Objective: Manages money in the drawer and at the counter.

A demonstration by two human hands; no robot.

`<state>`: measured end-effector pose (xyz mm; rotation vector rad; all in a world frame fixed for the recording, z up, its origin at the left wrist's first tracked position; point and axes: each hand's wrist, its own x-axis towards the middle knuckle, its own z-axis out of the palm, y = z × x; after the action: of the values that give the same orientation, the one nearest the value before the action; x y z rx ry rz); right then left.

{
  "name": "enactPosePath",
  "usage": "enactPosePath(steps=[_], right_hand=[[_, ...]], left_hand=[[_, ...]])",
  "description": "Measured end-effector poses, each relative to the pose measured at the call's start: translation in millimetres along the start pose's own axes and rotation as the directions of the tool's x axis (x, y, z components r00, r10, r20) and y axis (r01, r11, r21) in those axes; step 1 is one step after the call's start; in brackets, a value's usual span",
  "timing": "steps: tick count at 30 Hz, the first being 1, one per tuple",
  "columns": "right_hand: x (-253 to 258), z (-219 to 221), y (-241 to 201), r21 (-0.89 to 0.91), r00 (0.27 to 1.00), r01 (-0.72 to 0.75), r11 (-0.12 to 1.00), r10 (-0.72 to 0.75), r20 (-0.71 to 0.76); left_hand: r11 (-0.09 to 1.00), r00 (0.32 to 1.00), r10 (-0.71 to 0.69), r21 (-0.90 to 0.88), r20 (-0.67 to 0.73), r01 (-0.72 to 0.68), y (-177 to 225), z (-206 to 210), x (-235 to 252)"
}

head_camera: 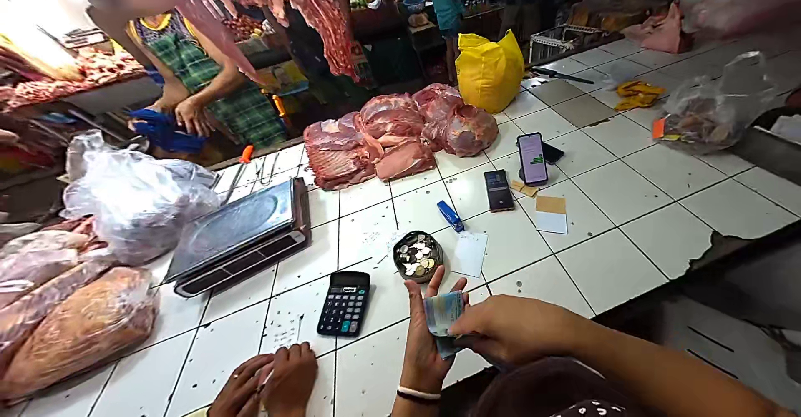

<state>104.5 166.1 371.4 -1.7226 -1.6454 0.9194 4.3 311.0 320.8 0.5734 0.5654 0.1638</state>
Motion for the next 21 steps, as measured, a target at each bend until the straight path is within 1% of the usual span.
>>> enactPosePath(steps=[2,5,6,8,10,12,13,14,16,18,19,21], right_hand=[[-19.9,-5.5,6.6,0.043,0.996,-0.027,0.999,0.023,0.091],[-61.5,-14.5,17.8,0.070,0.994,-0.011,0.998,0.004,0.110],[-76.5,-17.3,21.2,0.062,0.995,-0.016,0.998,0.010,0.102],[-105.2,-19.2,30.7,0.023,0.998,-0.036,0.999,0.035,0.052],[-131.2,-18.3,43.4,-0.052,0.997,-0.054,0.997,0.051,-0.051],[-155.0,-16.9,62.7,-0.088,0.978,-0.010,0.996,-0.009,-0.209],[-166.5,-19.7,72.2,-0.095,0.963,0.017,0.995,-0.042,-0.268],[-178.0,-26.3,78.7,-0.085,0.955,0.027,0.996,-0.051,-0.292],[-198.0,-44.6,86.6,-0.024,0.961,0.008,1.000,-0.014,-0.277],[-211.5,-56.7,94.4,0.073,0.966,-0.031,0.997,0.049,-0.253],[-215.4,-60.7,98.3,0.130,0.967,-0.047,0.990,0.078,-0.242],[-217.4,-68.0,104.9,0.218,0.976,-0.076,0.973,0.117,-0.184]], left_hand=[[0.999,0.999,-0.016,-0.037,-0.033,0.014,-15.9,14.4,2.5],[0.981,0.988,-0.082,-0.183,-0.131,0.057,-45.0,49.6,6.8],[0.969,0.982,-0.108,-0.237,-0.155,0.069,-55.5,61.4,9.7],[0.955,0.974,-0.140,-0.285,-0.178,0.085,-75.4,82.7,15.3],[0.953,0.962,-0.150,-0.293,-0.228,0.079,-95.5,104.6,20.0],[0.961,0.953,-0.159,-0.262,-0.257,0.090,-117.0,122.7,20.8],[0.963,0.949,-0.165,-0.249,-0.268,0.098,-128.4,130.2,19.7],[0.964,0.945,-0.171,-0.244,-0.278,0.103,-140.0,136.7,17.4],[0.961,0.942,-0.178,-0.256,-0.285,0.104,-162.3,144.2,12.4],[0.973,0.945,-0.138,-0.218,-0.298,0.073,-182.3,145.8,5.1],[0.989,0.954,-0.084,-0.143,-0.286,0.044,-190.4,143.6,0.0],[0.992,0.972,0.081,0.110,-0.220,-0.058,-200.0,132.9,-14.4]])
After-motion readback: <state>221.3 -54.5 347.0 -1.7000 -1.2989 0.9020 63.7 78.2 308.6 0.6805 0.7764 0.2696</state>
